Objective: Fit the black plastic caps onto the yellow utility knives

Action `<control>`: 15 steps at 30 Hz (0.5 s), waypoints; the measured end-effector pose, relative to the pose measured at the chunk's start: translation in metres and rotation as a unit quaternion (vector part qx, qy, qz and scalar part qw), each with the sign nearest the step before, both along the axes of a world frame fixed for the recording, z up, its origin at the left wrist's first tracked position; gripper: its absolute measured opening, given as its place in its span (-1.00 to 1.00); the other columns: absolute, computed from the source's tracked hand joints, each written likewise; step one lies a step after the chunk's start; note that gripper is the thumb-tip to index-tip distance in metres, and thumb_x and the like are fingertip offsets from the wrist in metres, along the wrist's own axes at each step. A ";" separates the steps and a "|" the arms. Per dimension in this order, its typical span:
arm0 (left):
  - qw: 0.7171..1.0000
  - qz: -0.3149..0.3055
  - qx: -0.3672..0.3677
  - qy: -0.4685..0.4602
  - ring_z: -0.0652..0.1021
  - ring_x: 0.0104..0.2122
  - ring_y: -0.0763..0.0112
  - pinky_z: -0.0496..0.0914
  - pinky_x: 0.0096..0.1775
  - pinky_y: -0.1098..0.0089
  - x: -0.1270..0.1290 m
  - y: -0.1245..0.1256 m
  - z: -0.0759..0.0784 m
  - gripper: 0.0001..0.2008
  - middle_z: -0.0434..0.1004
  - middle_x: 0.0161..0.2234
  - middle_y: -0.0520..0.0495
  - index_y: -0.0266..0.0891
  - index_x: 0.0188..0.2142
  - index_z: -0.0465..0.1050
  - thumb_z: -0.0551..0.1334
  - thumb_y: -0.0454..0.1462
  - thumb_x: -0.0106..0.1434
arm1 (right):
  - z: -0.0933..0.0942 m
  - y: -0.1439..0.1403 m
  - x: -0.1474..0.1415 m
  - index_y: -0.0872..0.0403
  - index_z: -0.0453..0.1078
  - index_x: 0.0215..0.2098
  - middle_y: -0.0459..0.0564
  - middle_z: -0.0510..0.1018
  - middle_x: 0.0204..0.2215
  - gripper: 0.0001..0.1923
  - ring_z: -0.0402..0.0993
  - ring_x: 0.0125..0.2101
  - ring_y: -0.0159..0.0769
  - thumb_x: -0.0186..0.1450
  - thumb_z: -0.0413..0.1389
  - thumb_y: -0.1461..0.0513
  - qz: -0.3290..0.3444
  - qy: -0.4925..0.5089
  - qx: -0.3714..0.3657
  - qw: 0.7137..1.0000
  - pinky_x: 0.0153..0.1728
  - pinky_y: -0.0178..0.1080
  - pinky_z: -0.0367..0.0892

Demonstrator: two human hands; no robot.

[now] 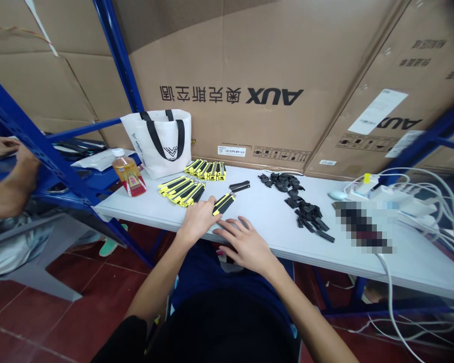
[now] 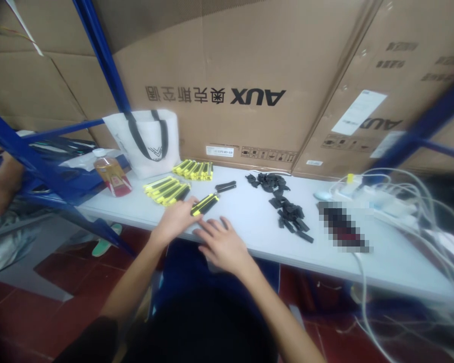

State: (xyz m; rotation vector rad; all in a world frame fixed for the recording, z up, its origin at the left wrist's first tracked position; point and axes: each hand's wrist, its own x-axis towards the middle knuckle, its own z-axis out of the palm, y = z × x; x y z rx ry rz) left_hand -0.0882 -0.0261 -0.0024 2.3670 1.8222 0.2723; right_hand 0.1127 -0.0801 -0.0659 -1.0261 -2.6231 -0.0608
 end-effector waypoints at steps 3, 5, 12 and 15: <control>1.000 0.007 0.005 0.012 0.71 -0.09 -0.07 0.49 -0.09 0.22 0.002 0.003 -0.004 -0.55 0.72 -0.16 -0.29 -0.22 0.20 0.43 0.29 -0.10 0.40 | 0.000 0.000 0.000 -0.07 0.36 0.37 0.12 0.42 0.40 -0.53 0.34 0.32 0.09 0.53 0.10 0.10 -0.001 0.005 -0.003 1.000 0.39 0.34 0.14; 1.000 0.001 0.011 0.010 0.71 -0.08 -0.05 0.48 -0.08 0.23 0.003 0.004 -0.005 -0.51 0.73 -0.14 -0.27 -0.19 0.26 0.41 0.29 -0.11 0.41 | 0.000 0.000 0.000 -0.07 0.37 0.37 0.12 0.42 0.40 -0.53 0.35 0.31 0.09 0.52 0.10 0.10 0.000 0.005 -0.005 1.000 0.38 0.34 0.14; 0.998 -0.029 0.023 -0.056 0.70 -0.03 -0.06 0.49 -0.02 0.21 -0.003 0.009 -0.004 -0.52 0.75 -0.03 -0.21 -0.06 0.26 0.54 0.33 -0.15 0.36 | 0.003 -0.001 0.000 -0.05 0.36 0.35 0.11 0.39 0.42 -0.56 0.32 0.33 0.07 0.54 0.06 0.10 -0.006 -0.015 -0.009 1.000 0.39 0.32 0.13; 0.997 -0.019 0.046 -0.063 0.68 0.01 -0.09 0.49 0.01 0.20 -0.019 0.019 0.010 -0.54 0.75 -0.02 -0.17 -0.02 0.21 0.61 0.36 -0.11 0.33 | 0.003 -0.002 0.000 -0.07 0.35 0.36 0.08 0.38 0.43 -0.56 0.31 0.34 0.04 0.55 0.05 0.11 -0.006 -0.012 -0.009 1.000 0.40 0.30 0.12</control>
